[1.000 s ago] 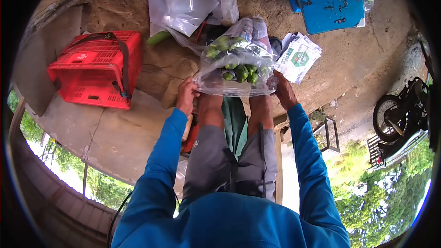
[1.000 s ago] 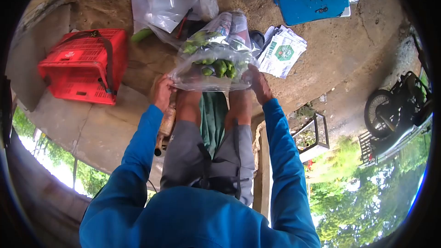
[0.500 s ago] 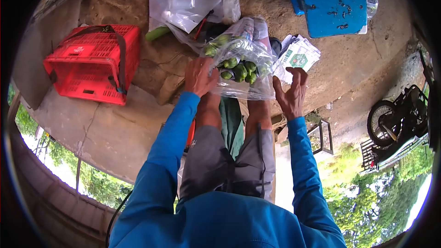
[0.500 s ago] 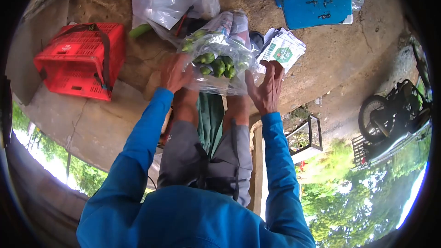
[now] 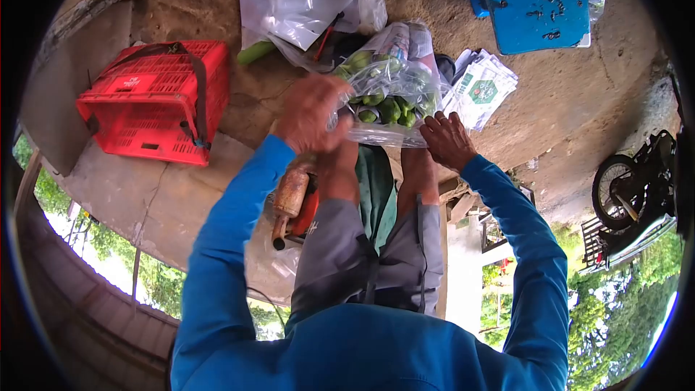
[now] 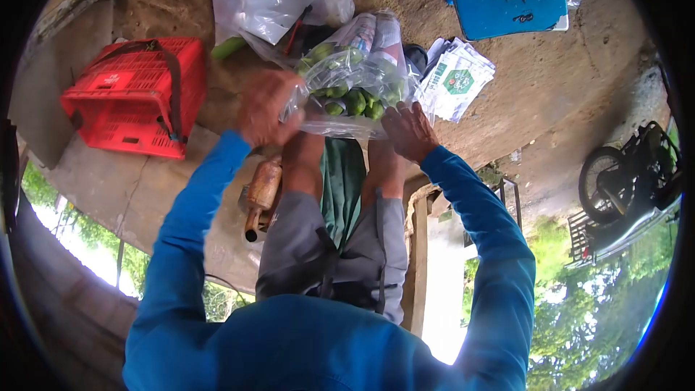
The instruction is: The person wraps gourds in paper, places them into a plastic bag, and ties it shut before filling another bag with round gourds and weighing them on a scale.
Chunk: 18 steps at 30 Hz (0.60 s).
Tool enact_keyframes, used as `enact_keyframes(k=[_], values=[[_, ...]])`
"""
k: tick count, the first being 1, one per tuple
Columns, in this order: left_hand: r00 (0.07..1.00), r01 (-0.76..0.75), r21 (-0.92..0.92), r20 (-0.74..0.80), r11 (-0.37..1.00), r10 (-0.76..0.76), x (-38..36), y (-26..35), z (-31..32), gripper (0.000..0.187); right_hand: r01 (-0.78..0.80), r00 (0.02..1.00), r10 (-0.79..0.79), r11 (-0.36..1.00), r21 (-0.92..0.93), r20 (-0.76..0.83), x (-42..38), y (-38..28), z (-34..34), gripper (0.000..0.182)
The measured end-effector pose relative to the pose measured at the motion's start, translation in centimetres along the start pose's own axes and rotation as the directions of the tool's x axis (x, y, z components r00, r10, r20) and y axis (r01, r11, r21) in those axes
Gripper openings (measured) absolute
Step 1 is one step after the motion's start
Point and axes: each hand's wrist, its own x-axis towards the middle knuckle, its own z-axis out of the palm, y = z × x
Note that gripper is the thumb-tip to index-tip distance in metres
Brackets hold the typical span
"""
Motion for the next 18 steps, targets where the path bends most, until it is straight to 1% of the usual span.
enact_keyframes(k=[1, 2, 3, 4, 5, 6, 7, 9, 10, 12, 13, 15, 16, 17, 18], values=[[0.937, -0.285, 0.091, 0.238, 0.954, 0.257, 0.5, 1.4, -1.1, 0.050, -0.001, 1.000, 0.001, 1.000, 0.000, 0.000, 0.0, -0.1, -0.4, 0.042], [0.936, -0.287, 0.090, 0.238, 0.954, 0.259, 0.5, 1.4, -0.5, 0.050, 0.068, 0.997, -0.068, 0.998, 0.012, -0.040, 0.0, -0.3, -0.8, 0.039], [0.865, -0.391, 0.045, 0.358, 0.919, 0.350, 0.3, 1.3, 0.4, 0.054, 0.137, 0.988, -0.135, 0.990, 0.023, -0.080, -0.2, -0.6, -0.9, 0.036], [0.771, -0.484, -0.012, 0.467, 0.875, 0.433, 0.1, 1.1, 1.1, 0.058, 0.136, 0.988, -0.134, 0.990, 0.024, -0.081, -0.4, -0.7, -1.0, 0.036], [0.770, -0.486, -0.012, 0.467, 0.874, 0.435, 0.3, 0.1, 1.3, 0.058, 0.205, 0.974, -0.200, 0.978, 0.031, -0.109, -0.6, -0.7, -1.2, 0.035], [0.682, -0.529, 0.103, 0.642, 0.842, 0.350, 1.2, -1.6, 1.3, 0.059, 0.270, 0.955, -0.264, 0.962, 0.034, -0.136, -0.6, -0.5, -1.3, 0.034], [0.577, -0.583, 0.199, 0.784, 0.788, 0.229, 2.0, -3.2, 1.3, 0.061, 0.265, 0.957, -0.259, 0.963, 0.036, -0.134, -0.7, -0.4, -1.4, 0.034], [0.526, -0.628, 0.354, 0.850, 0.693, 0.043, 3.6, -5.8, 1.5, 0.056, 0.258, 0.954, -0.241, 0.963, 0.078, -0.179, -1.1, -0.2, -1.6, 0.020], [0.524, -0.629, 0.350, 0.850, 0.694, 0.047, 4.2, -7.0, 1.5, 0.056, 0.254, 0.955, -0.238, 0.964, 0.079, -0.176, -1.2, 0.3, -1.7, 0.020], [0.661, -0.541, 0.374, 0.743, 0.753, 0.107, 4.1, -8.8, 1.1, 0.047, 0.068, 0.997, -0.057, 0.965, 0.252, -0.048, -1.6, 0.6, -1.7, 0.012], [0.656, -0.546, 0.372, 0.747, 0.750, 0.107, 3.4, -9.2, 0.6, 0.047, 0.064, 0.997, -0.053, 0.964, 0.257, -0.052, -1.8, 0.7, -1.7, 0.012], [0.777, -0.511, 0.155, 0.504, 0.845, 0.378, 1.8, -9.3, -0.2, 0.036, -0.046, 0.992, 0.083, 0.937, 0.347, -0.092, -1.9, 1.3, -2.0, 0.006], [0.803, -0.486, 0.147, 0.466, 0.862, 0.373, 1.3, -9.3, 0.2, 0.030, -0.148, 0.981, 0.184, 0.906, 0.396, -0.055, -1.8, 1.6, -2.4, 0.007], [0.798, -0.490, 0.147, 0.472, 0.859, 0.375, 0.9, -9.3, 0.4, 0.030, -0.151, 0.980, 0.189, 0.904, 0.401, -0.058, -1.7, 1.6, -1.4, 0.007], [0.832, -0.330, 0.052, 0.488, 0.942, 0.265, 0.8, -9.1, 0.6, 0.028, -0.154, 0.945, 0.302, 0.747, 0.647, -0.125, -1.8, 1.6, 0.7, 0.010]])
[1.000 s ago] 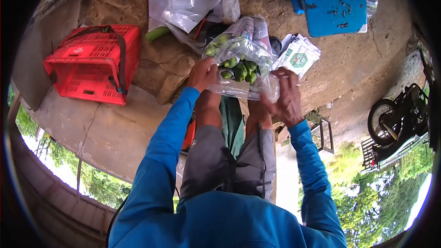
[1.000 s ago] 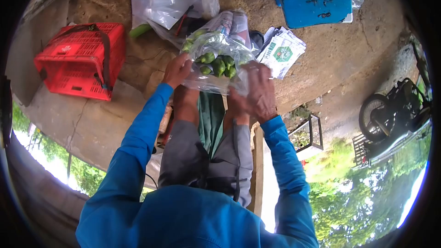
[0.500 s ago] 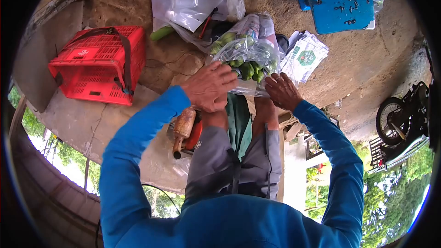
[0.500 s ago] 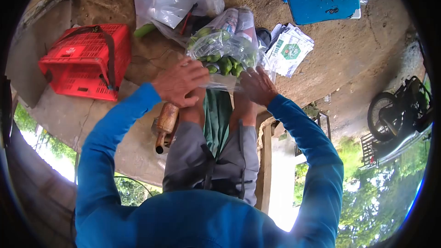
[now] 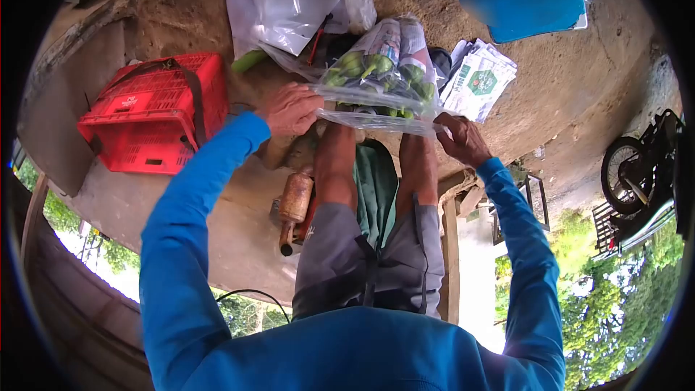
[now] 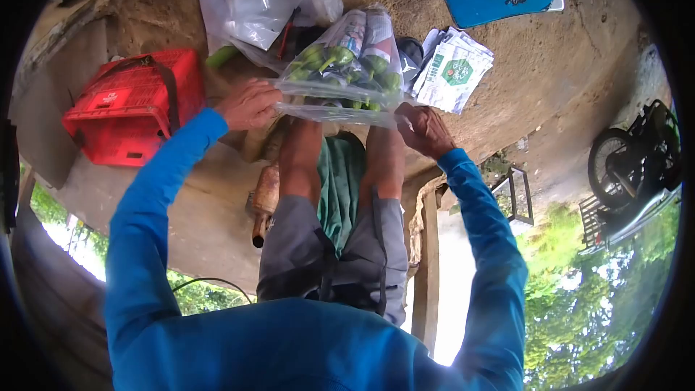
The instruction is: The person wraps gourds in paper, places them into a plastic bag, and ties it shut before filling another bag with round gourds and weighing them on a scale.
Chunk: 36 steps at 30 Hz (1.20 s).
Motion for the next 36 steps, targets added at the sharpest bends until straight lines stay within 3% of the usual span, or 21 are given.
enact_keyframes(k=[2, 3, 5, 7, 9, 10, 12, 14, 15, 18, 21, 23, 24, 26, 28, 29, 31, 32, 33, 35, 36], values=[[0.912, 0.391, -0.472, 0.085, 0.790, -0.400, -0.2, 0.9, 0.7, 0.021, -0.149, 0.967, 0.237, 0.821, 0.551, -0.091, -0.3, 0.1, 1.3, 0.017], [0.914, 0.389, -0.466, 0.089, 0.795, -0.395, -0.5, 1.1, 1.2, 0.021, -0.147, 0.966, 0.240, 0.818, 0.555, -0.099, -0.6, 0.2, 2.1, 0.017], [0.644, 0.409, -0.896, 0.148, 0.175, -0.751, -0.9, 1.0, 3.1, 0.018, -0.280, 0.871, 0.488, 0.585, 0.761, -0.055, -1.1, 1.4, 4.7, 0.023], [0.484, 0.554, -0.815, 0.151, 0.169, -0.862, -0.6, 0.5, 8.3, 0.035, -0.355, 0.853, 0.517, 0.668, 0.654, -0.065, -0.9, 1.6, 5.7, 0.031], [0.560, 0.618, -0.615, -0.093, 0.490, -0.823, -0.1, 1.0, 11.2, 0.048, -0.428, 0.838, 0.506, 0.842, 0.328, -0.205, 0.0, -0.1, 6.1, 0.041], [0.560, 0.617, -0.614, -0.097, 0.492, -0.823, 0.6, 1.6, 10.9, 0.048, -0.493, 0.818, 0.540, 0.836, 0.240, -0.200, 0.2, -0.2, 6.4, 0.059], [0.570, 0.806, -0.319, 0.190, 0.499, -0.799, 1.7, 3.1, 10.2, 0.059, -0.556, 0.777, 0.588, 0.808, 0.193, -0.226, 0.3, 0.0, 6.3, 0.061], [0.629, 0.755, -0.363, 0.162, 0.546, -0.761, 2.2, 4.5, 11.9, 0.057, -0.706, 0.685, 0.708, 0.703, 0.087, -0.169, 0.1, 1.5, 6.4, 0.063], [0.682, 0.701, -0.405, 0.137, 0.588, -0.719, 2.3, 5.6, 12.5, 0.056, -0.708, 0.681, 0.711, 0.700, 0.090, -0.174, -0.4, 2.3, 6.4, 0.063], [0.902, 0.429, -0.167, 0.020, 0.888, -0.432, 5.6, 12.0, 6.0, 0.047, -0.730, 0.661, 0.700, 0.518, 0.446, 0.269, -1.2, 3.8, 6.4, 0.050], [0.950, 0.280, 0.003, 0.145, 0.960, -0.277, 7.8, 13.9, 5.5, 0.030, -0.590, 0.721, 0.655, 0.409, 0.696, 0.226, 0.6, 0.8, 6.0, 0.047], [0.991, 0.136, -0.010, -0.010, 0.991, -0.137, 8.0, 13.6, 9.8, 0.013, -0.667, 0.673, 0.677, 0.379, 0.642, 0.299, 2.1, -2.2, 5.7, 0.040], [0.985, 0.088, -0.001, -0.151, 0.996, -0.087, 8.1, 13.2, 10.7, 0.002, -0.289, 0.947, 0.321, 0.832, 0.474, 0.015, 1.9, -0.6, 7.1, 0.035], [0.992, 0.105, -0.014, -0.067, 0.994, -0.105, 7.9, 13.2, 9.4, 0.001, 0.205, 0.974, -0.186, 0.966, 0.157, -0.131, 2.3, 1.5, 9.4, 0.031], [0.992, 0.128, -0.017, 0.021, 0.992, -0.127, 6.7, 11.8, 10.8, 0.004, 0.134, 0.985, -0.120, 0.985, 0.108, -0.124, 3.2, 1.2, 10.3, 0.026], [0.991, 0.086, -0.057, -0.094, 0.995, -0.091, 5.9, 10.5, 12.8, 0.004, 0.110, 0.987, -0.098, 0.990, 0.094, -0.127, 3.7, 0.8, 10.2, 0.024], [0.980, 0.034, -0.106, -0.194, 0.994, -0.054, 4.1, 9.4, 16.7, 0.005, -0.388, 0.920, 0.230, 0.648, 0.656, 0.317, 3.4, -2.0, 6.6, 0.035], [0.978, 0.117, -0.200, -0.148, 0.973, -0.148, 4.3, 9.4, 16.5, 0.005, -0.403, 0.898, 0.317, 0.311, 0.861, 0.306, 3.1, -3.2, 6.1, 0.030], [0.957, 0.249, -0.352, -0.057, 0.902, -0.286, 4.9, 9.6, 15.8, 0.007, -0.400, 0.898, 0.322, 0.309, 0.863, 0.301, 3.5, -4.0, 4.9, 0.030], [0.827, 0.511, -0.648, 0.191, 0.565, -0.529, 6.8, 10.3, 14.2, 0.011, -0.640, 0.580, 0.393, -0.322, 0.698, 0.714, 4.4, -4.9, 3.0, 0.034], [0.740, 0.584, -0.737, 0.310, 0.342, -0.596, 7.9, 10.6, 13.8, 0.014, -0.679, 0.642, 0.092, -0.394, 0.620, 0.761, 4.2, -3.5, 2.6, 0.042]])
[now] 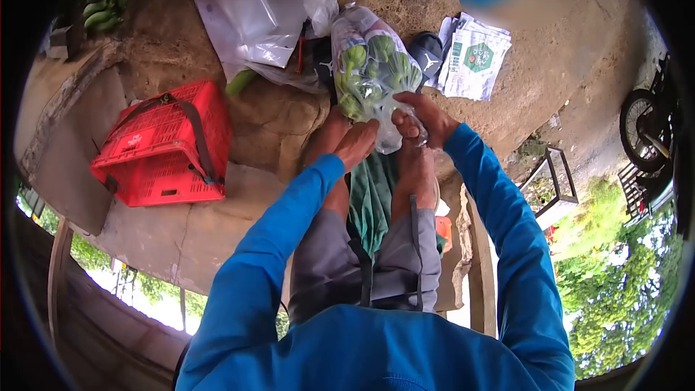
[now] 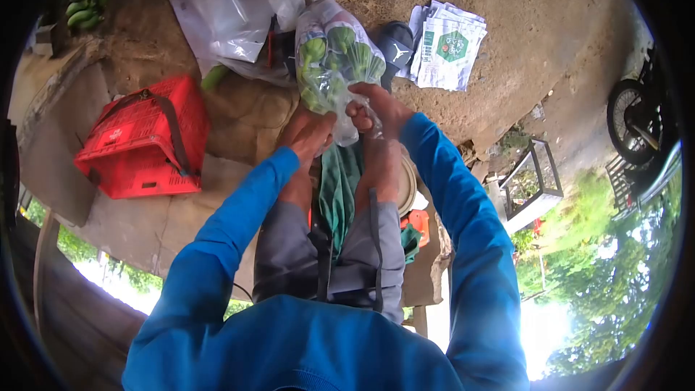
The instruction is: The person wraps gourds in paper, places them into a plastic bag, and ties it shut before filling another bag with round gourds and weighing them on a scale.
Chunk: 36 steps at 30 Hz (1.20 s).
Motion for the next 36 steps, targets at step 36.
enact_keyframes(k=[36], values=[[0.854, -0.509, 0.857, 0.515, 0.079, -0.082, 3.2, 17.9, -2.1, 0.035, 0.730, -0.319, -0.830, 0.094, -0.677, -0.458, 12.8, 8.9, 7.0, 0.025]])
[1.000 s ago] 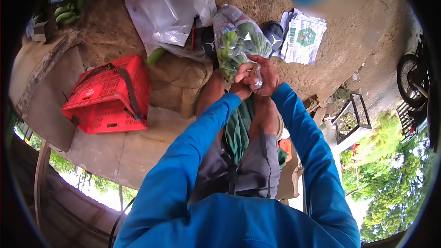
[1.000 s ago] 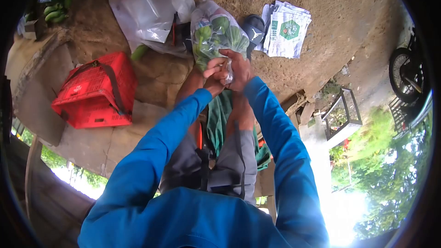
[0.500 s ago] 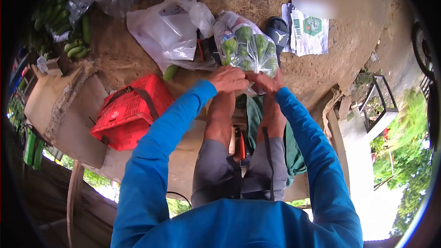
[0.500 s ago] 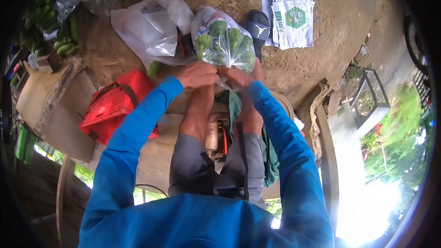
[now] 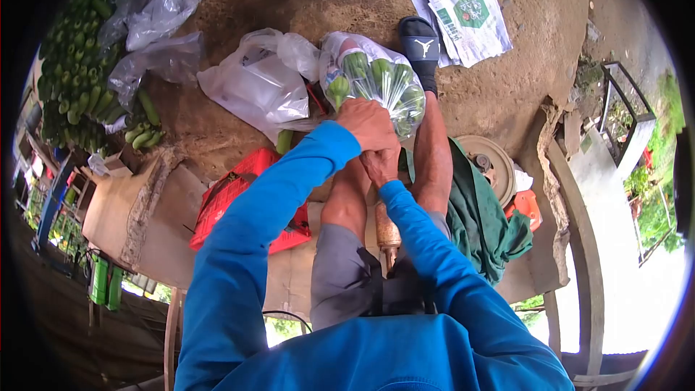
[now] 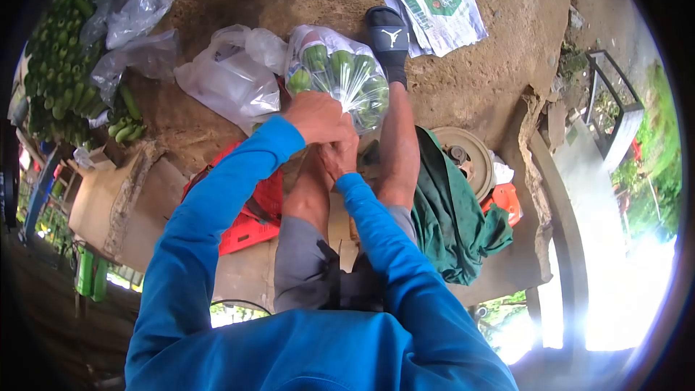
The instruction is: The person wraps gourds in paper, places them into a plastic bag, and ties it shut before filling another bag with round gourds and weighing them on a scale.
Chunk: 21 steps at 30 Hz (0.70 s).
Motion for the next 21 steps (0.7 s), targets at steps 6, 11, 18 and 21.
enact_keyframes(k=[6, 11, 18, 21], values=[[0.969, -0.229, 0.077, -0.080, 0.970, 0.235, 3.4, 0.2, 0.6, 0.032, -0.381, 0.916, 0.386, 0.923, 0.063, -0.111, -1.8, 2.0, 0.3, 0.020], [0.961, -0.192, -0.716, -0.275, 0.671, -0.019, 3.1, -2.1, -3.5, 0.030, -0.521, 0.814, 0.578, 0.689, 0.503, 0.052, -0.7, 0.2, -0.7, 0.023], [0.857, -0.472, 0.134, -0.163, 0.871, 0.489, 0.5, -3.5, -0.7, 0.042, -0.584, 0.645, 0.687, 0.162, 0.795, 0.334, 0.3, -0.2, -2.4, 0.028], [0.876, -0.450, 0.182, -0.097, 0.874, 0.472, 1.4, -2.5, 0.8, 0.042, -0.554, 0.666, 0.688, 0.197, 0.809, 0.289, 0.2, 0.1, -2.4, 0.028]])
